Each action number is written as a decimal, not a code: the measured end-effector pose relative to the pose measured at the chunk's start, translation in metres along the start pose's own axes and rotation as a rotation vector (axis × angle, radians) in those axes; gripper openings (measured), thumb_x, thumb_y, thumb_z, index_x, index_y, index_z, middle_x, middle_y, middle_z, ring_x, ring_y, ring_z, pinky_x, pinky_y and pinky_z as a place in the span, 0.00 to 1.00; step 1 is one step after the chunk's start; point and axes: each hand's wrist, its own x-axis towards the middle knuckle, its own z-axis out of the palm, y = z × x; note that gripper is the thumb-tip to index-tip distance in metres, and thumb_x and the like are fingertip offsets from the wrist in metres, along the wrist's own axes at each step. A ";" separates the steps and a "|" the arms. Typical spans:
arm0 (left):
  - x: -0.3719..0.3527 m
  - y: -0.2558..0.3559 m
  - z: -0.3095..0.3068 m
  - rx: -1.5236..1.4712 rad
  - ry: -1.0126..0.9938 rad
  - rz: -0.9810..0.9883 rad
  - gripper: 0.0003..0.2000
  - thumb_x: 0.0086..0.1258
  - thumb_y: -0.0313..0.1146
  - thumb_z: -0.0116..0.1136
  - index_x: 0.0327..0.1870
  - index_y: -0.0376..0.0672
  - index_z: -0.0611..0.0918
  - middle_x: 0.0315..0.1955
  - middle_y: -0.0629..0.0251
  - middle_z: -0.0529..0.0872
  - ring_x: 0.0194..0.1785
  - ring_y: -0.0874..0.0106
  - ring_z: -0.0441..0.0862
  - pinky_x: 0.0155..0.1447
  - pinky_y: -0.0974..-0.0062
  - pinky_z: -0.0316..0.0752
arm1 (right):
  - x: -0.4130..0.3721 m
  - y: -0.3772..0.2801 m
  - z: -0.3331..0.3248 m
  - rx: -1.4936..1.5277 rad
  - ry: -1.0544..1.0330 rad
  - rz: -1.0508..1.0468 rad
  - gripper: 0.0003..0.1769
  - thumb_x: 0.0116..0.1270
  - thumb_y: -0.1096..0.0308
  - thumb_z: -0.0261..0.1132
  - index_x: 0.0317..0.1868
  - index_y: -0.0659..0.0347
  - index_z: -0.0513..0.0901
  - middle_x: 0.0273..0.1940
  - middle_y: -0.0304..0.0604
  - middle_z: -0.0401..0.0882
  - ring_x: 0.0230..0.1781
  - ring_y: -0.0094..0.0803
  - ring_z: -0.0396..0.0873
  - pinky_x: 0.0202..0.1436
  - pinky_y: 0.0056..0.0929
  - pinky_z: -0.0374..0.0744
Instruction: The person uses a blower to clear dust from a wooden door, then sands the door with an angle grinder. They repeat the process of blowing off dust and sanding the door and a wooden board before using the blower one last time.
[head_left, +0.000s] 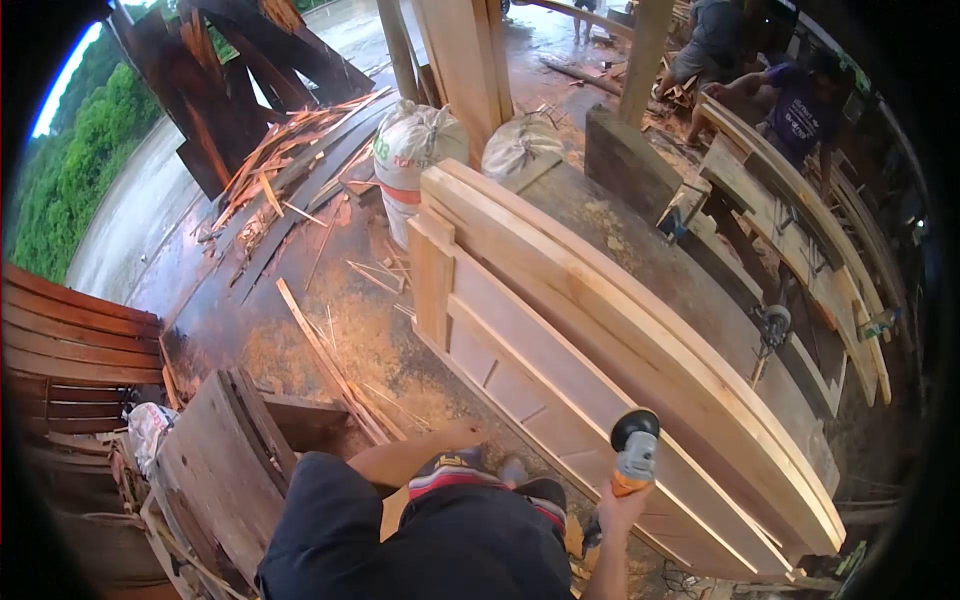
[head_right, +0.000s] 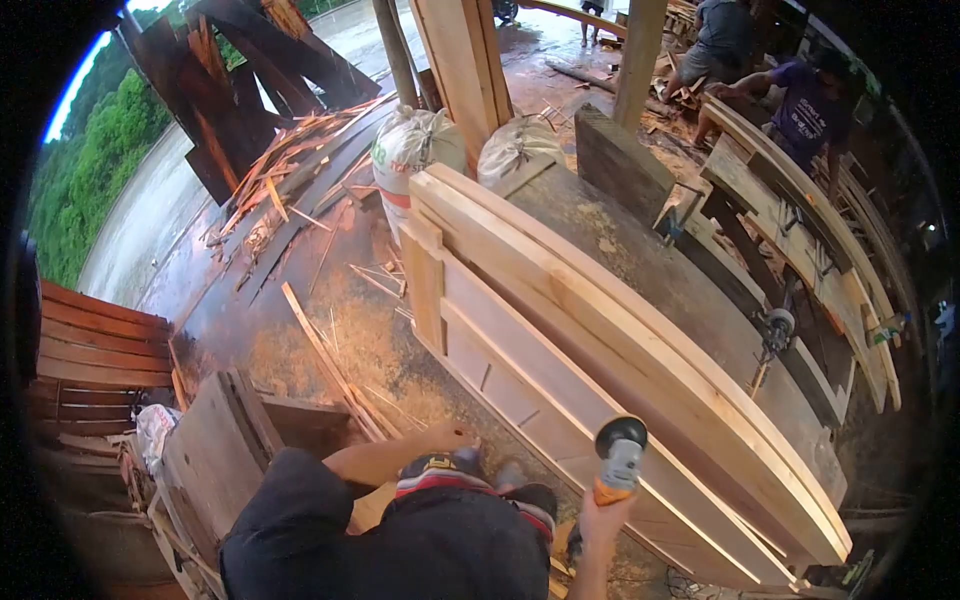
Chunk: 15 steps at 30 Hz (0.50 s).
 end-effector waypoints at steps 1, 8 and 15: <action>0.000 -0.015 -0.009 -0.014 0.068 -0.020 0.22 0.66 0.47 0.65 0.52 0.38 0.86 0.42 0.53 0.90 0.44 0.62 0.88 0.50 0.66 0.82 | 0.000 -0.031 0.018 -0.046 -0.021 -0.086 0.44 0.58 0.69 0.72 0.72 0.66 0.60 0.52 0.56 0.78 0.47 0.46 0.83 0.46 0.43 0.81; -0.008 -0.051 -0.099 -0.255 0.302 -0.029 0.26 0.68 0.49 0.65 0.59 0.38 0.82 0.45 0.55 0.90 0.48 0.66 0.87 0.52 0.69 0.80 | 0.002 -0.129 0.128 -0.180 -0.271 -0.124 0.48 0.54 0.63 0.75 0.73 0.64 0.61 0.48 0.65 0.82 0.48 0.64 0.82 0.49 0.54 0.80; 0.013 -0.072 -0.234 0.094 0.278 0.046 0.22 0.69 0.52 0.64 0.49 0.40 0.85 0.38 0.50 0.89 0.44 0.64 0.87 0.50 0.65 0.80 | -0.005 -0.172 0.247 -0.285 -0.312 -0.107 0.45 0.54 0.62 0.74 0.72 0.59 0.64 0.49 0.63 0.82 0.48 0.62 0.82 0.49 0.56 0.81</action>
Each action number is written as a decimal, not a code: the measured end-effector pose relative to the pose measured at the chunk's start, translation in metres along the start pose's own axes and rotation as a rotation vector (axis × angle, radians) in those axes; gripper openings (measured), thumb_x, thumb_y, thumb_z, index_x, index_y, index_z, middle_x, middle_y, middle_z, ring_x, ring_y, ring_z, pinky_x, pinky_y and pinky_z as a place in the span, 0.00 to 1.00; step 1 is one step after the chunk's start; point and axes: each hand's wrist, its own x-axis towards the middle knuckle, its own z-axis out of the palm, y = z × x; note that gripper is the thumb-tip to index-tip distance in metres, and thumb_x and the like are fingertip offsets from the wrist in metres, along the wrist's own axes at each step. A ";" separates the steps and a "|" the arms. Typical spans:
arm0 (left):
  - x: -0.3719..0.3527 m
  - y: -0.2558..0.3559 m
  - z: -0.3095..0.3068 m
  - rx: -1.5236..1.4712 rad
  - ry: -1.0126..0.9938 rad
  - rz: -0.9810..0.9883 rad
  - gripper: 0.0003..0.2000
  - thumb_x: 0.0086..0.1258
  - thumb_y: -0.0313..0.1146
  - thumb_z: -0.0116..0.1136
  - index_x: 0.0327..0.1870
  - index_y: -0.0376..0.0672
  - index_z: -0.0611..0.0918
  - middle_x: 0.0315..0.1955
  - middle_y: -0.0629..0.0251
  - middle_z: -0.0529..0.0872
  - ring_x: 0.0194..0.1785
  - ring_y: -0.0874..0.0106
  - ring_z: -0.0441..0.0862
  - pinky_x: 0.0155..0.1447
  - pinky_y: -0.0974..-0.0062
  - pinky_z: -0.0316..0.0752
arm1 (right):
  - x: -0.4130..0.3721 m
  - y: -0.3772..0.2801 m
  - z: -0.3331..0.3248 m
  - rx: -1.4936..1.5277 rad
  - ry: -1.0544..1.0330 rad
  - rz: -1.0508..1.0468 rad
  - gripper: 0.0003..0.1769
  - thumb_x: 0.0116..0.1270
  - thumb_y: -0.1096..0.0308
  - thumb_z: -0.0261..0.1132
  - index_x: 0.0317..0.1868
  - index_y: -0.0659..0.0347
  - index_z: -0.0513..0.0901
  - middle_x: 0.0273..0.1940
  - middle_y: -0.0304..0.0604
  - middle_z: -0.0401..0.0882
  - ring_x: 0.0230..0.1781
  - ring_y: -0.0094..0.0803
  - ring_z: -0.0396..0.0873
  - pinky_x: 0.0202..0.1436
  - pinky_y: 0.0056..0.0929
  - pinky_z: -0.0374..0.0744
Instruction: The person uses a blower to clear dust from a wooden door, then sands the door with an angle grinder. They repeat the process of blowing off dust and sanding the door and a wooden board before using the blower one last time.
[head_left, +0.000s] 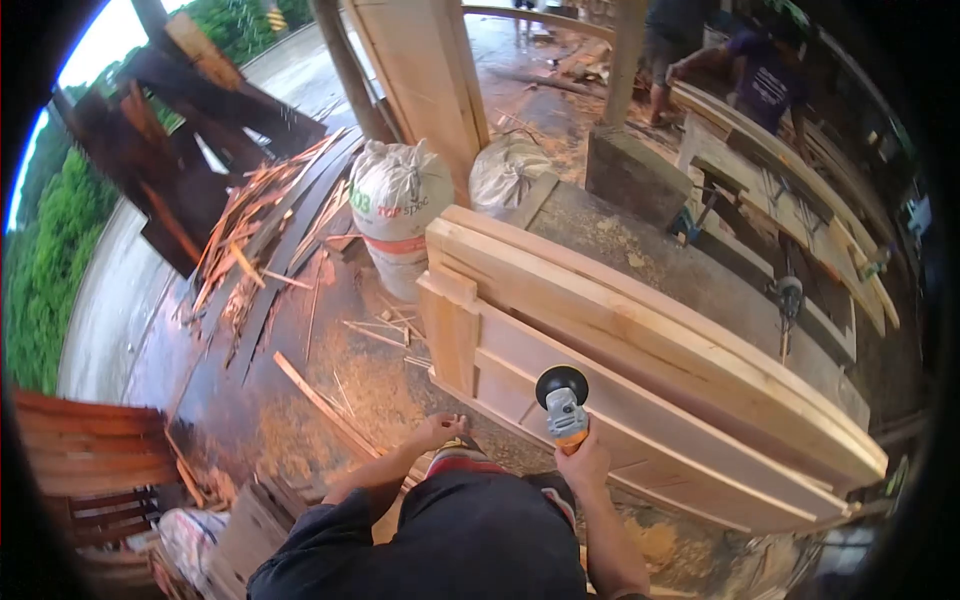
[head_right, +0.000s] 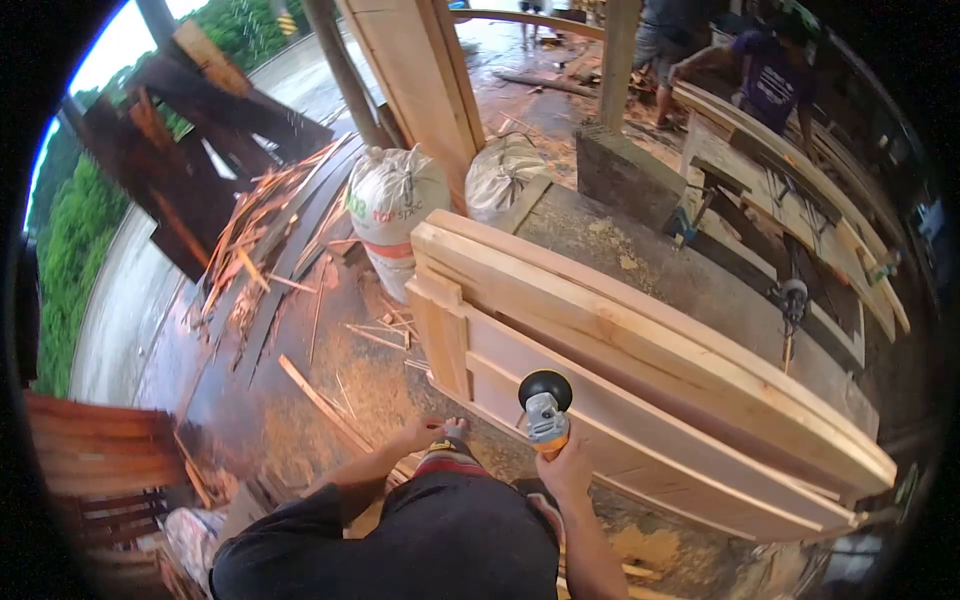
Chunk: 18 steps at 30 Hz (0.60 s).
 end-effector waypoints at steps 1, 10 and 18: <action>0.016 -0.013 -0.022 0.073 -0.041 0.017 0.23 0.68 0.53 0.64 0.50 0.40 0.85 0.39 0.50 0.89 0.44 0.63 0.87 0.50 0.64 0.80 | 0.009 -0.008 0.015 -0.001 0.028 -0.023 0.46 0.54 0.62 0.74 0.72 0.60 0.64 0.49 0.63 0.82 0.48 0.62 0.82 0.49 0.56 0.81; 0.089 -0.133 -0.173 0.138 -0.046 -0.118 0.31 0.66 0.51 0.66 0.62 0.33 0.79 0.50 0.45 0.88 0.51 0.56 0.87 0.52 0.64 0.82 | 0.056 -0.099 0.086 -0.037 0.060 -0.028 0.45 0.56 0.62 0.73 0.72 0.60 0.62 0.52 0.62 0.81 0.51 0.61 0.81 0.52 0.55 0.81; 0.161 -0.082 -0.196 0.214 -0.223 0.060 0.26 0.67 0.44 0.65 0.63 0.39 0.78 0.46 0.46 0.88 0.47 0.58 0.88 0.50 0.65 0.81 | 0.084 -0.139 0.103 -0.076 0.023 -0.057 0.43 0.59 0.60 0.72 0.72 0.55 0.61 0.50 0.60 0.81 0.51 0.59 0.82 0.52 0.54 0.81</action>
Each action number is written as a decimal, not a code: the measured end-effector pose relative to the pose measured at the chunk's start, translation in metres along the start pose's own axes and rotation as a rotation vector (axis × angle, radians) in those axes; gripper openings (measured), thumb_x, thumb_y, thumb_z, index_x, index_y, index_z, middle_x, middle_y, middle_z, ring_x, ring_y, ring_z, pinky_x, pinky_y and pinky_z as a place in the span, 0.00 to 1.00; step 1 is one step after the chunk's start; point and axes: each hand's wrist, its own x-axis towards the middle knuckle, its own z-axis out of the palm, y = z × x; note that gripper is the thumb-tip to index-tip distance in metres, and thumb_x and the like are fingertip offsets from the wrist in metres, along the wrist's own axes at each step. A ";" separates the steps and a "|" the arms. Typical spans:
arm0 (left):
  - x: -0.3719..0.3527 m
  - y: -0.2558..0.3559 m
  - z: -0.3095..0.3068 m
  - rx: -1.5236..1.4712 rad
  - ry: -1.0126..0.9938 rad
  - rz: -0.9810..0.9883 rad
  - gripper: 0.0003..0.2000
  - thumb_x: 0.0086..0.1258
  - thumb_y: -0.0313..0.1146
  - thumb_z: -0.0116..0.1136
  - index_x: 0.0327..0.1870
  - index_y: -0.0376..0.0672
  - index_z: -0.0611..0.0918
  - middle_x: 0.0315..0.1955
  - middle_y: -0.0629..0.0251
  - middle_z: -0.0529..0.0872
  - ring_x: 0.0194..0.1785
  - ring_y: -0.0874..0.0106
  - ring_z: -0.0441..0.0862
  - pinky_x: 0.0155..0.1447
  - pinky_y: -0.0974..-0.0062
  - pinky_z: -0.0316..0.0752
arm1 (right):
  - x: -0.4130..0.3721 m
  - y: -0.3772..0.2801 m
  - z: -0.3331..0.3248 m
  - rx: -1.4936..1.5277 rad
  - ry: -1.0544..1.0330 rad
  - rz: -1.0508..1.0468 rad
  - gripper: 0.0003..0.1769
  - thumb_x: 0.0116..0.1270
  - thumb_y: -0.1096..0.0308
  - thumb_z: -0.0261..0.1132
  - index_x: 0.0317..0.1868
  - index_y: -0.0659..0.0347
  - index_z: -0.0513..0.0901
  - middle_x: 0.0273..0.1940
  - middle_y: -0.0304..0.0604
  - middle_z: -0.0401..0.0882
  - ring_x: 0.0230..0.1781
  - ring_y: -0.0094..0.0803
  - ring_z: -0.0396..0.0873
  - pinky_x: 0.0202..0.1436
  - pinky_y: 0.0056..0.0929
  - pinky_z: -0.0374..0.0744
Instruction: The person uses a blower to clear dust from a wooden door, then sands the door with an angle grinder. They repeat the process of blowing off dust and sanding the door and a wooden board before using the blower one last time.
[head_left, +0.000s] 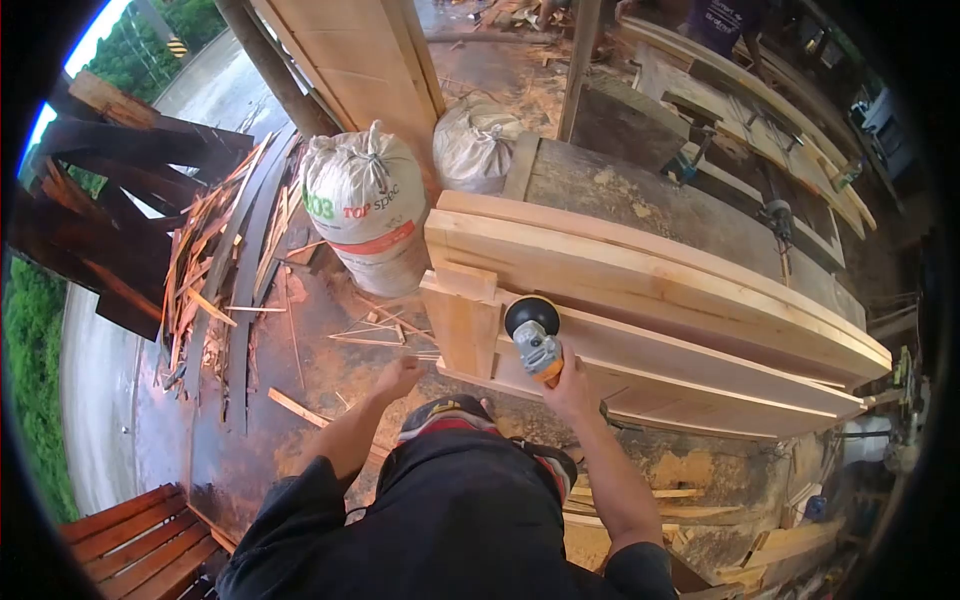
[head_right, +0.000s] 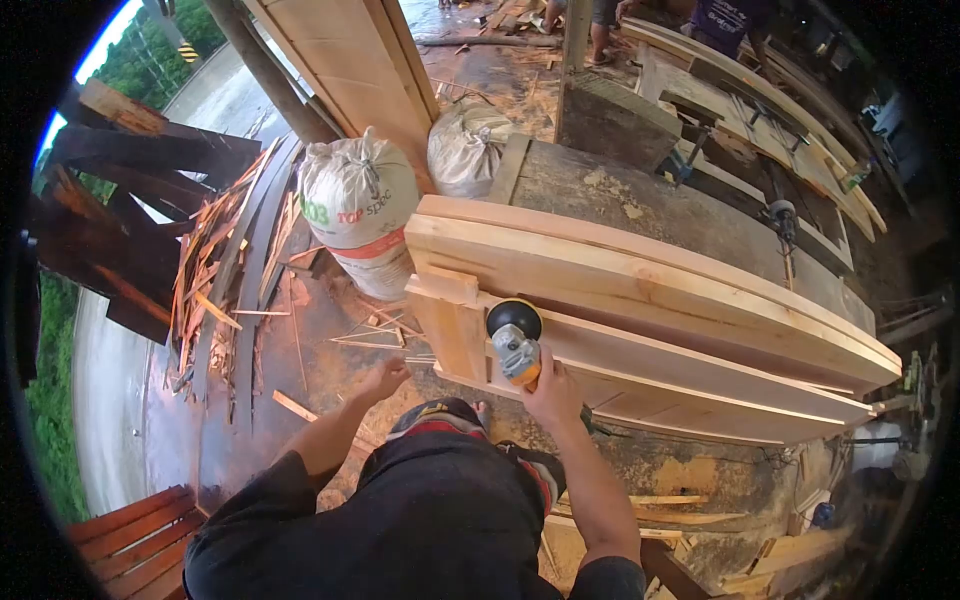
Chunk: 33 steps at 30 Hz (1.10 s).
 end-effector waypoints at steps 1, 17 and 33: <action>-0.004 0.024 -0.003 -0.066 0.133 0.129 0.25 0.68 0.42 0.64 0.63 0.40 0.77 0.46 0.45 0.87 0.47 0.56 0.88 0.50 0.63 0.81 | 0.003 -0.004 0.001 -0.005 0.002 -0.007 0.43 0.59 0.60 0.71 0.72 0.55 0.61 0.50 0.60 0.82 0.51 0.59 0.82 0.51 0.54 0.81; 0.060 0.154 -0.061 -0.013 0.753 0.547 0.20 0.70 0.26 0.55 0.62 0.37 0.78 0.63 0.48 0.78 0.65 0.49 0.77 0.67 0.60 0.74 | 0.023 -0.029 0.010 -0.074 -0.021 -0.022 0.44 0.58 0.61 0.70 0.73 0.57 0.60 0.45 0.62 0.82 0.45 0.59 0.84 0.46 0.55 0.82; 0.067 0.158 -0.067 -0.067 0.757 0.527 0.13 0.69 0.30 0.60 0.54 0.40 0.83 0.54 0.48 0.83 0.58 0.50 0.81 0.59 0.60 0.77 | 0.012 -0.016 0.016 -0.083 0.058 0.055 0.44 0.59 0.59 0.70 0.73 0.58 0.60 0.45 0.63 0.82 0.41 0.61 0.84 0.44 0.56 0.82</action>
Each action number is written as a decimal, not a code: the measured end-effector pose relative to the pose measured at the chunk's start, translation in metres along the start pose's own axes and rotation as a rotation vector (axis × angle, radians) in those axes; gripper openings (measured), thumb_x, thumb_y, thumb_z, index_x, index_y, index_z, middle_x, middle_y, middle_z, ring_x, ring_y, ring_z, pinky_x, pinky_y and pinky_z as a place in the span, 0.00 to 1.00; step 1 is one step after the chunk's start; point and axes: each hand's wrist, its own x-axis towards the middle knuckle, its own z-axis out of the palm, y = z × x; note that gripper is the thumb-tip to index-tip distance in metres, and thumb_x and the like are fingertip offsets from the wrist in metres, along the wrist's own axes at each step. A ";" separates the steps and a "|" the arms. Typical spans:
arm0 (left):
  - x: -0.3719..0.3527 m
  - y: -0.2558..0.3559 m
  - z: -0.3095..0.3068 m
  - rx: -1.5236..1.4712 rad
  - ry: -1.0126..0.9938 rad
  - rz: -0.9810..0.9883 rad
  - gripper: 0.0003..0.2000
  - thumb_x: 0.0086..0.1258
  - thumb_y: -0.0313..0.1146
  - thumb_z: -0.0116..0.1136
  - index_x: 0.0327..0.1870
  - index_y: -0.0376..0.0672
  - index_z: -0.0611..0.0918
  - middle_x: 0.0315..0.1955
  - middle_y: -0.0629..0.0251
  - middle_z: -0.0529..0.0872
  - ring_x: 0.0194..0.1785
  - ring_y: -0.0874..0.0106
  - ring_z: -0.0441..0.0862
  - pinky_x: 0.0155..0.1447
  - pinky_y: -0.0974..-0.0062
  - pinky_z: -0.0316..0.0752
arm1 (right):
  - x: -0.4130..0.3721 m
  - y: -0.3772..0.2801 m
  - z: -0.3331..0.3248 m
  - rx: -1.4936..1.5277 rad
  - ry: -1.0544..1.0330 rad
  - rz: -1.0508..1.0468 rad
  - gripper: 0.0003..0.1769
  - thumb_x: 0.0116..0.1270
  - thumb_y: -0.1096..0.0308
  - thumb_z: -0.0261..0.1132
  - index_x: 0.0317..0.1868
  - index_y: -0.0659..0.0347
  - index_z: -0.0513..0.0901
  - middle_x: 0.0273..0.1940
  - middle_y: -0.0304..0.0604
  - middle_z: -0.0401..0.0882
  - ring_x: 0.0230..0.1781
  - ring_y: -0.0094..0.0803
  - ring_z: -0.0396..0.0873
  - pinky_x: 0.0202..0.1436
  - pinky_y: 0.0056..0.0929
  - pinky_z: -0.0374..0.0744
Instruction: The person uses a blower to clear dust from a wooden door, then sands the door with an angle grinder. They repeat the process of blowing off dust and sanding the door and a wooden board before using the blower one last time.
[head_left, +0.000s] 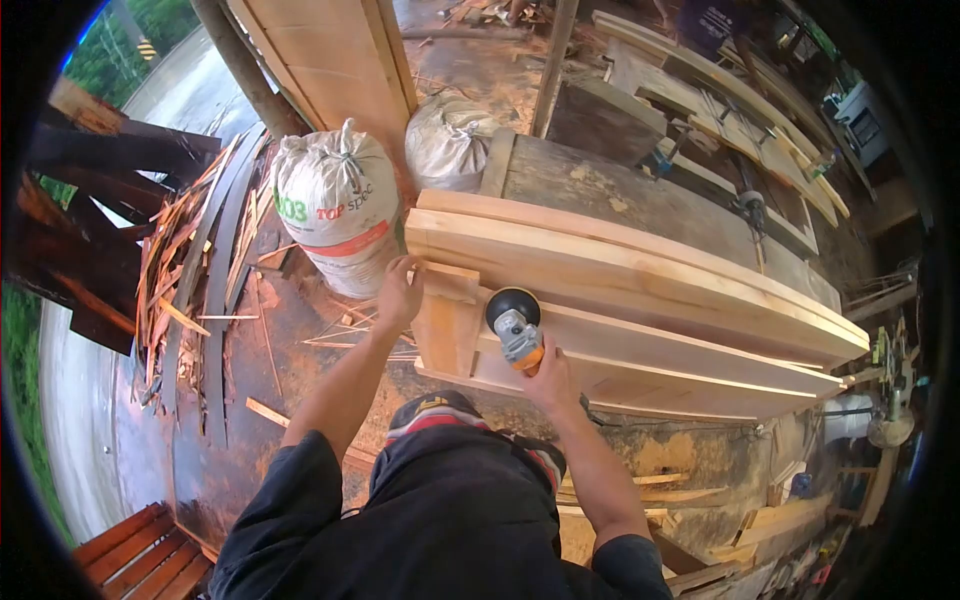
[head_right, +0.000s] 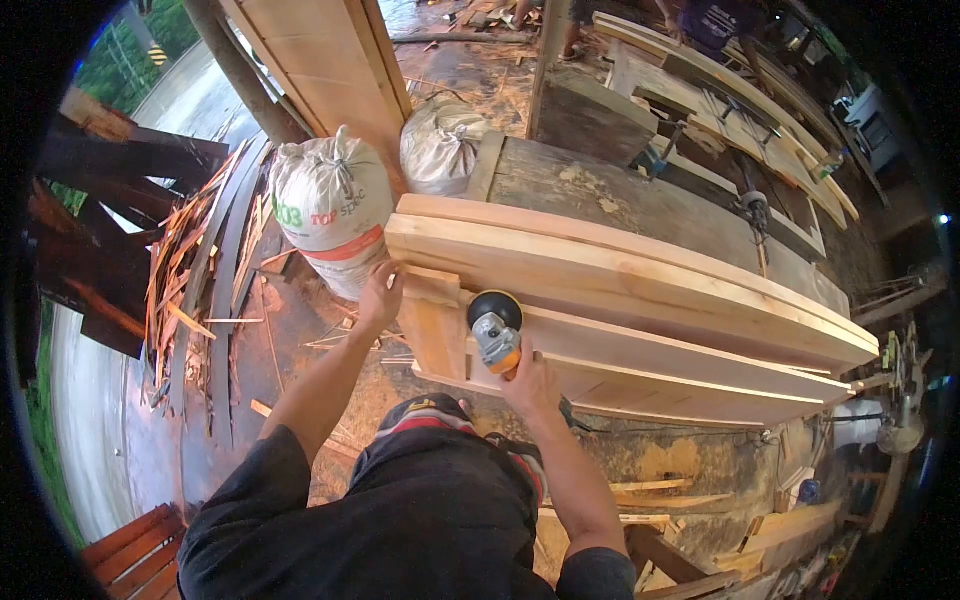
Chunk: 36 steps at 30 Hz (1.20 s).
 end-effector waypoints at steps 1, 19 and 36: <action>-0.001 0.003 -0.001 -0.002 -0.001 -0.006 0.13 0.69 0.31 0.60 0.54 0.41 0.83 0.54 0.48 0.83 0.57 0.50 0.81 0.59 0.60 0.77 | -0.002 0.004 0.000 0.012 0.022 0.003 0.44 0.59 0.59 0.70 0.73 0.58 0.60 0.45 0.63 0.82 0.41 0.61 0.83 0.44 0.56 0.81; -0.004 0.005 0.008 0.002 -0.075 -0.043 0.16 0.73 0.35 0.59 0.58 0.41 0.82 0.52 0.49 0.86 0.57 0.53 0.84 0.59 0.62 0.77 | -0.039 0.070 -0.038 0.064 0.140 0.272 0.44 0.55 0.54 0.75 0.69 0.58 0.64 0.45 0.61 0.85 0.43 0.63 0.84 0.45 0.57 0.81; -0.020 0.062 0.041 0.362 0.015 0.203 0.34 0.68 0.35 0.65 0.73 0.36 0.64 0.67 0.42 0.69 0.72 0.43 0.64 0.74 0.49 0.61 | -0.085 0.170 -0.097 0.253 0.378 0.510 0.40 0.53 0.59 0.76 0.65 0.55 0.69 0.43 0.56 0.85 0.45 0.59 0.83 0.47 0.55 0.80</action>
